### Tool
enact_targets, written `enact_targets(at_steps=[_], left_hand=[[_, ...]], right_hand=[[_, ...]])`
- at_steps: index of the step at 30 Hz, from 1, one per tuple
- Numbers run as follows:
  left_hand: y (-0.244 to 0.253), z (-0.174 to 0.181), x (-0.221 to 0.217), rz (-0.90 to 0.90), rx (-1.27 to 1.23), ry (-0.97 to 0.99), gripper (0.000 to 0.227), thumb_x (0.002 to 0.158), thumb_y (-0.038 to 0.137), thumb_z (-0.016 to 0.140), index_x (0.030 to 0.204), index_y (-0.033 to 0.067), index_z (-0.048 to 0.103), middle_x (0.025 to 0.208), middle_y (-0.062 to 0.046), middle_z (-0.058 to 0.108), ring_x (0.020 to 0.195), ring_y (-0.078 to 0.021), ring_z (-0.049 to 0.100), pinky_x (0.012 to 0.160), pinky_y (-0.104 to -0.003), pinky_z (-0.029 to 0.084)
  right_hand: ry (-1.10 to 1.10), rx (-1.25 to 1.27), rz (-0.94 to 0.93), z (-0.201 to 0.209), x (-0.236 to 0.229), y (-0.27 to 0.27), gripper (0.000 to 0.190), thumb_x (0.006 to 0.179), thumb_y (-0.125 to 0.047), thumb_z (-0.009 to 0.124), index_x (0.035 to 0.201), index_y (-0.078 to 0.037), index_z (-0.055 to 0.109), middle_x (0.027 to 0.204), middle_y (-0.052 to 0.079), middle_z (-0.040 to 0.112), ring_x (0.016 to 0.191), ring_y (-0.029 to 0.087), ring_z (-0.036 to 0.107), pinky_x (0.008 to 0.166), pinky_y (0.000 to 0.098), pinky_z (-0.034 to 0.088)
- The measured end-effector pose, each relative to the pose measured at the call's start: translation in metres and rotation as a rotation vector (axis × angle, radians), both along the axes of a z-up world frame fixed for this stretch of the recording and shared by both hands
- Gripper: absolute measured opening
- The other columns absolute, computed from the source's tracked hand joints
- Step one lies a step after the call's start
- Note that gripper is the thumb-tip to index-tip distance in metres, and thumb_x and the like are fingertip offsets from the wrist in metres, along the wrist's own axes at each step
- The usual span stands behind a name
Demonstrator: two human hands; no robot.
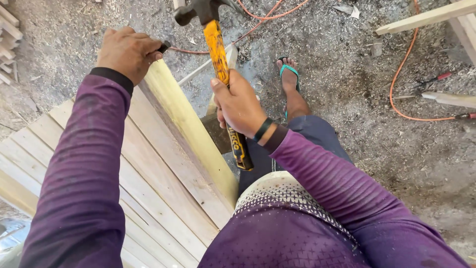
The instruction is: The person hammers nails into wooden planks to assemble furniture.
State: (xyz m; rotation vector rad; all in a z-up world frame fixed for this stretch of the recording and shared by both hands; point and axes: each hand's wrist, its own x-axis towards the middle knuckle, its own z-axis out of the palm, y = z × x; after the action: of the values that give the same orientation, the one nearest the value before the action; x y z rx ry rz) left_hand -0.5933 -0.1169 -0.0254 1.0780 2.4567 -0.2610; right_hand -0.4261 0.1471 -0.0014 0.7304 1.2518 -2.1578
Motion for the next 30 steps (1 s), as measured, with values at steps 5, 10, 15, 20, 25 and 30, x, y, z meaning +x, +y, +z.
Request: enact_targets(at_steps=[5, 10, 15, 20, 25, 30], left_hand=[[0.007, 0.009, 0.0, 0.011, -0.002, -0.031, 0.026, 0.11, 0.041, 0.062, 0.124, 0.0237, 0.076, 0.102, 0.005, 0.073, 0.099, -0.0218, 0.061, 0.092, -0.046, 0.04], [0.009, 0.002, -0.001, 0.028, -0.037, -0.022, 0.028, 0.107, 0.042, 0.061, 0.123, 0.0238, 0.076, 0.102, 0.004, 0.073, 0.096, -0.0214, 0.061, 0.089, -0.046, 0.041], [0.013, 0.007, 0.001, 0.076, -0.076, -0.035, 0.029, 0.106, 0.042, 0.06, 0.125, 0.0269, 0.075, 0.098, 0.004, 0.073, 0.095, -0.0209, 0.06, 0.092, -0.048, 0.041], [0.02, 0.012, 0.004, 0.055, -0.105, -0.029, 0.025, 0.105, 0.042, 0.06, 0.119, 0.0277, 0.076, 0.102, 0.004, 0.073, 0.102, -0.0214, 0.061, 0.092, -0.048, 0.041], [0.01, -0.007, -0.002, 0.027, -0.087, -0.012, 0.028, 0.104, 0.043, 0.062, 0.123, 0.0268, 0.076, 0.11, 0.005, 0.075, 0.102, -0.0207, 0.062, 0.091, -0.048, 0.042], [0.019, -0.005, -0.01, 0.097, -0.11, -0.088, 0.024, 0.111, 0.043, 0.062, 0.117, 0.0242, 0.077, 0.115, 0.002, 0.077, 0.103, -0.0235, 0.066, 0.095, -0.046, 0.044]], right_hand=[[-0.051, -0.068, -0.026, -0.006, 0.009, -0.028, 0.021, 0.105, -0.025, 0.051, 0.1, -0.007, 0.042, 0.064, 0.001, 0.047, 0.038, 0.011, 0.049, 0.032, 0.0313, 0.045], [-0.071, -0.168, 0.056, -0.019, 0.003, 0.019, 0.018, 0.104, -0.024, 0.052, 0.101, -0.008, 0.047, 0.067, 0.001, 0.053, 0.042, 0.011, 0.053, 0.035, 0.0306, 0.047], [0.093, 0.0, -0.322, -0.003, -0.02, 0.066, 0.02, 0.109, -0.024, 0.053, 0.102, -0.006, 0.05, 0.072, 0.004, 0.055, 0.049, 0.013, 0.054, 0.041, 0.0324, 0.05], [0.19, -0.636, -0.124, -0.141, 0.021, 0.038, 0.042, 0.106, -0.043, 0.036, 0.103, -0.003, 0.048, 0.08, 0.016, 0.064, 0.069, 0.029, 0.07, 0.064, 0.0466, 0.063], [-0.157, -0.233, 0.093, -0.035, 0.013, 0.015, 0.018, 0.102, -0.025, 0.054, 0.099, -0.01, 0.046, 0.068, 0.001, 0.052, 0.045, 0.013, 0.053, 0.037, 0.0331, 0.049], [-0.084, -0.202, -0.127, -0.078, 0.019, 0.044, 0.029, 0.111, -0.026, 0.054, 0.095, -0.003, 0.048, 0.07, 0.006, 0.053, 0.048, 0.016, 0.055, 0.039, 0.0365, 0.051]])
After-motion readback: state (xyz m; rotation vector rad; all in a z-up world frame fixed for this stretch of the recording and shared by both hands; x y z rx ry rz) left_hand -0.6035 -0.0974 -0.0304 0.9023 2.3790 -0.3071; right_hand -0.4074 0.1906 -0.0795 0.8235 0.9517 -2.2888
